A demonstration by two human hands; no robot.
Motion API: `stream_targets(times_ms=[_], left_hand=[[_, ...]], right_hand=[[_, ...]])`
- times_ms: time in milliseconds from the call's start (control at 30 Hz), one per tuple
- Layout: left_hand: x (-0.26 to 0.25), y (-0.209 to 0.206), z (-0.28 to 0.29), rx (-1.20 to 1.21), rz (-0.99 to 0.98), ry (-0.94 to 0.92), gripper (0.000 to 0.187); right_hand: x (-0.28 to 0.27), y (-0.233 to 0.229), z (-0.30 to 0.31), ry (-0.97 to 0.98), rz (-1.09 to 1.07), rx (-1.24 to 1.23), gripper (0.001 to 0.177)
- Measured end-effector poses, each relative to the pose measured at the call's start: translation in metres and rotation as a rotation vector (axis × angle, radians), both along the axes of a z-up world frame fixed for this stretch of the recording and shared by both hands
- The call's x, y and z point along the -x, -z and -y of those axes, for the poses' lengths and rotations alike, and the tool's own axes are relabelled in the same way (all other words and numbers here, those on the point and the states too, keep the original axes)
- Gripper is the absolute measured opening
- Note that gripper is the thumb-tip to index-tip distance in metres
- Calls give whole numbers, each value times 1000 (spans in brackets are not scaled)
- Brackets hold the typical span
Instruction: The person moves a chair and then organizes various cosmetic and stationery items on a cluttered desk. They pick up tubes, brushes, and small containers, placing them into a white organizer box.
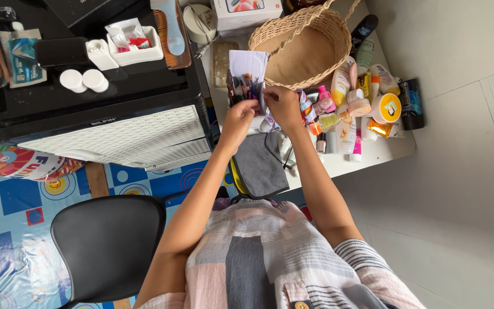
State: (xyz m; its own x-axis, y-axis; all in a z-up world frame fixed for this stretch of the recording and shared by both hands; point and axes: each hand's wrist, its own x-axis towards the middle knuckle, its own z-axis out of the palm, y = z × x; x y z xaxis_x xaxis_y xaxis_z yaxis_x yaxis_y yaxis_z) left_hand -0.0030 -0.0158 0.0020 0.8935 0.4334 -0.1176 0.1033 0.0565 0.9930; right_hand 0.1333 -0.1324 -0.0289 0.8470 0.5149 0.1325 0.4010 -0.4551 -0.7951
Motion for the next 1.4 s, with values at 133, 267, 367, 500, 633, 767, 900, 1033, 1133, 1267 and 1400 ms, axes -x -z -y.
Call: stream_targets(times_ms=[133, 267, 367, 500, 633, 767, 900, 1033, 1133, 1267, 1400], left_hand=[[4, 0, 20, -31, -57, 25, 33], [4, 9, 33, -55, -124, 107, 30], [5, 24, 45, -42, -173, 156, 30], [-1, 47, 68, -150, -249, 235, 25], [-3, 70, 88, -197, -300, 297, 24], [-2, 71, 103, -228, -393, 386, 23], [-2, 67, 111, -300, -428, 444, 23], [-8, 81, 121, -316, -447, 444, 24], [-8, 81, 124, -307, -465, 433, 26], [-7, 84, 129, -317, -503, 418, 27], [-7, 84, 137, -311, -503, 408, 27]], right_hand=[[10, -16, 16, -19, -33, -38, 18], [-1, 4, 62, 29, -117, -6, 19], [-11, 30, 104, 123, -158, 100, 21], [-21, 66, 147, 265, -181, 294, 22], [-19, 112, 173, 312, -153, 422, 17], [0, 107, 166, 300, -368, 743, 16], [4, 131, 165, 255, -364, 930, 42], [18, 114, 154, 205, -316, 1007, 38], [25, 89, 143, 186, -299, 996, 32], [22, 84, 143, 198, -301, 961, 29], [19, 95, 149, 238, -339, 875, 30]])
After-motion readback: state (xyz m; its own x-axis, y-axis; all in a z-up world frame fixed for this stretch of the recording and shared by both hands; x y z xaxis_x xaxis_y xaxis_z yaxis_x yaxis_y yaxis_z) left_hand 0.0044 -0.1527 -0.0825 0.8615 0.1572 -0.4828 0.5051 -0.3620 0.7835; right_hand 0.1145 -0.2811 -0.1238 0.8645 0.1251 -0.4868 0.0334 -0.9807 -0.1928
